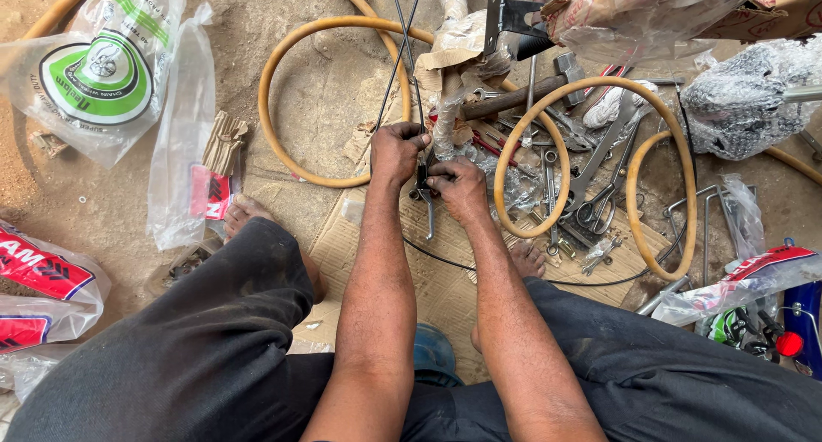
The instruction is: The person assembles a bicycle brake assembly, attaching cables and tightening bolts with a wrench. The person then mounts the brake assembly onto the bicycle frame and secures it.
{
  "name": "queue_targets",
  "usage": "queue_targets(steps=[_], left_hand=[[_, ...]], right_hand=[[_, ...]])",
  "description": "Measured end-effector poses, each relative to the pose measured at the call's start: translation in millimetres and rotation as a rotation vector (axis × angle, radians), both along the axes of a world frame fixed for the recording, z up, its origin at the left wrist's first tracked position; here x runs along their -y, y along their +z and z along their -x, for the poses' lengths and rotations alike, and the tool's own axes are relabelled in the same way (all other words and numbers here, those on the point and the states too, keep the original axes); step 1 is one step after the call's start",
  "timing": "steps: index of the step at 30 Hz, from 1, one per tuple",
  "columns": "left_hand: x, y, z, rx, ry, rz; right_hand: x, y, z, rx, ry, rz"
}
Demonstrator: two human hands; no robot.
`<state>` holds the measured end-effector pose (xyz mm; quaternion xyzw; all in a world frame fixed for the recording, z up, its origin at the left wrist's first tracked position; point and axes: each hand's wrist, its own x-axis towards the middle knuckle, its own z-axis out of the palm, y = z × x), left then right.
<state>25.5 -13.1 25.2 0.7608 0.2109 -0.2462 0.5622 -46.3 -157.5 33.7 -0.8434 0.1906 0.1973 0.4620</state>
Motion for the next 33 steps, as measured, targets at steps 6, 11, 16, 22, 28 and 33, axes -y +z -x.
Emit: queue_targets(steps=[6,11,16,22,28,33], left_hand=[[5,-6,1,0.091,0.042,0.047],[4,-15,2,0.086,0.054,0.250],[-6,-16,-1,0.012,0.023,0.343],[-10,-13,0,-0.043,-0.101,0.203],[-8,-11,3,-0.010,-0.119,0.097],[-10,-11,-3,-0.045,-0.178,0.114]], right_hand=[[-6,-2,11,0.112,0.028,0.107],[-18,-3,23,0.313,0.020,0.200],[-15,2,16,0.289,0.090,0.211],[-10,4,10,0.241,0.130,0.226],[-13,-4,13,0.147,0.114,0.166],[-13,-5,13,0.225,0.118,0.264]])
